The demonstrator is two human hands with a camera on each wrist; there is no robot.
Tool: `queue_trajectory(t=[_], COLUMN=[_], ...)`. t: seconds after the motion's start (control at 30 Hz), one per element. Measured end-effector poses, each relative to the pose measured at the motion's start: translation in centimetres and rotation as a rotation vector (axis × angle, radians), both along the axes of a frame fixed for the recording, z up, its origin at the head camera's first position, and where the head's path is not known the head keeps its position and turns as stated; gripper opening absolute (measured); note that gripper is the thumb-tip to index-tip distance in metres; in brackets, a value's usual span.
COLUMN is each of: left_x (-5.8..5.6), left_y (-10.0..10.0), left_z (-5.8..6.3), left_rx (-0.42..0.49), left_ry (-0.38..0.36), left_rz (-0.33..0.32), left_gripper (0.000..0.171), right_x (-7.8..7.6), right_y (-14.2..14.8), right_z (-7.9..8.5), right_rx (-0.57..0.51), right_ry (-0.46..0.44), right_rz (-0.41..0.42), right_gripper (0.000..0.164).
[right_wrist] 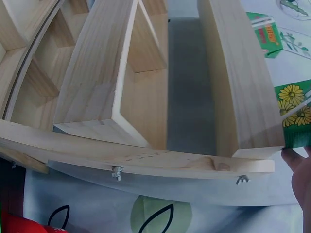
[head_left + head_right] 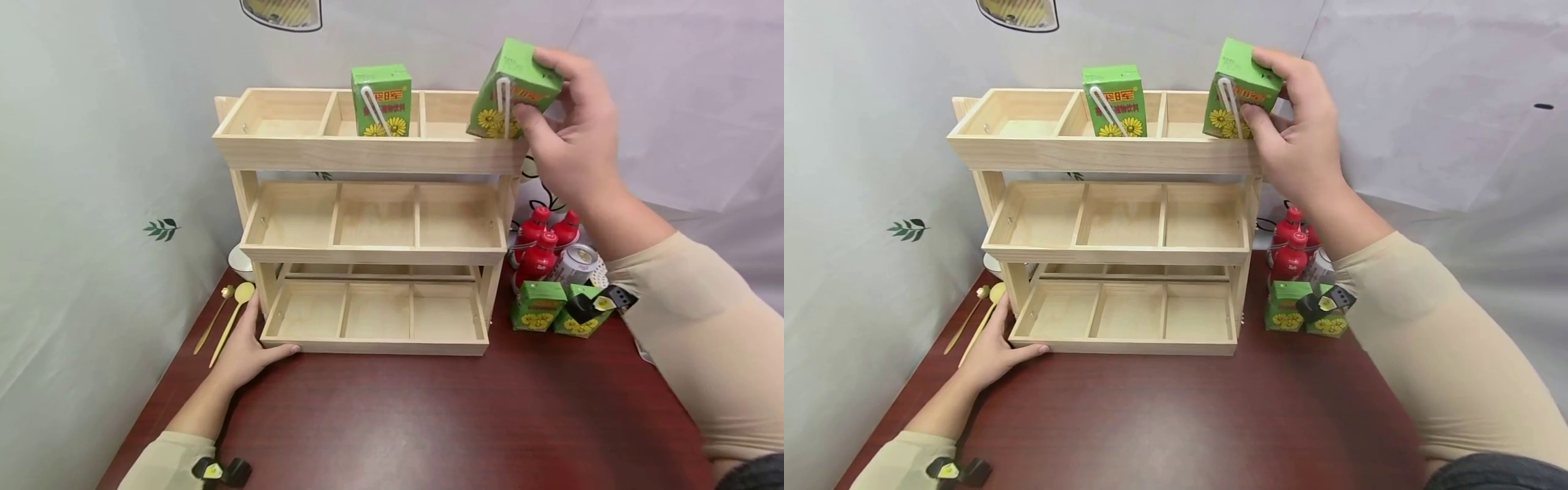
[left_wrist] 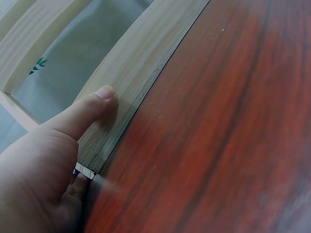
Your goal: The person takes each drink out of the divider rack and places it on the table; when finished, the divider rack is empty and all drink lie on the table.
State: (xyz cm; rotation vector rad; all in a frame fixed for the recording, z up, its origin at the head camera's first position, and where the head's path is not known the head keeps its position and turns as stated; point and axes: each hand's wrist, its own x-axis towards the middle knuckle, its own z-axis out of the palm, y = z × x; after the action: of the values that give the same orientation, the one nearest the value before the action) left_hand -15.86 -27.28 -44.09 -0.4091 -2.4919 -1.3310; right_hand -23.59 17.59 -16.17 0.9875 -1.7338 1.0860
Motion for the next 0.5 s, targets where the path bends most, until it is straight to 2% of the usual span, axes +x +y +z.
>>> queue_trajectory(t=[0.17,0.33,0.5], left_x=[-0.1,0.0,0.2], left_y=[0.0,0.0,-0.1], left_z=[0.1,0.1,0.1], left_rx=[-0.004,-0.008,0.002], left_ry=[0.003,-0.002,0.000], left_rz=[0.002,0.007,0.010], left_gripper=[0.129,0.128,0.126], right_x=[0.1,0.1,0.4], right_y=[0.2,0.7,1.2], right_z=[0.4,0.7,1.2], right_rx=[-0.083,-0.138,-0.183], right_ry=[0.031,-0.002,-0.013], right_rz=[-0.002,-0.013,0.035], right_gripper=[0.043,0.043,0.043])
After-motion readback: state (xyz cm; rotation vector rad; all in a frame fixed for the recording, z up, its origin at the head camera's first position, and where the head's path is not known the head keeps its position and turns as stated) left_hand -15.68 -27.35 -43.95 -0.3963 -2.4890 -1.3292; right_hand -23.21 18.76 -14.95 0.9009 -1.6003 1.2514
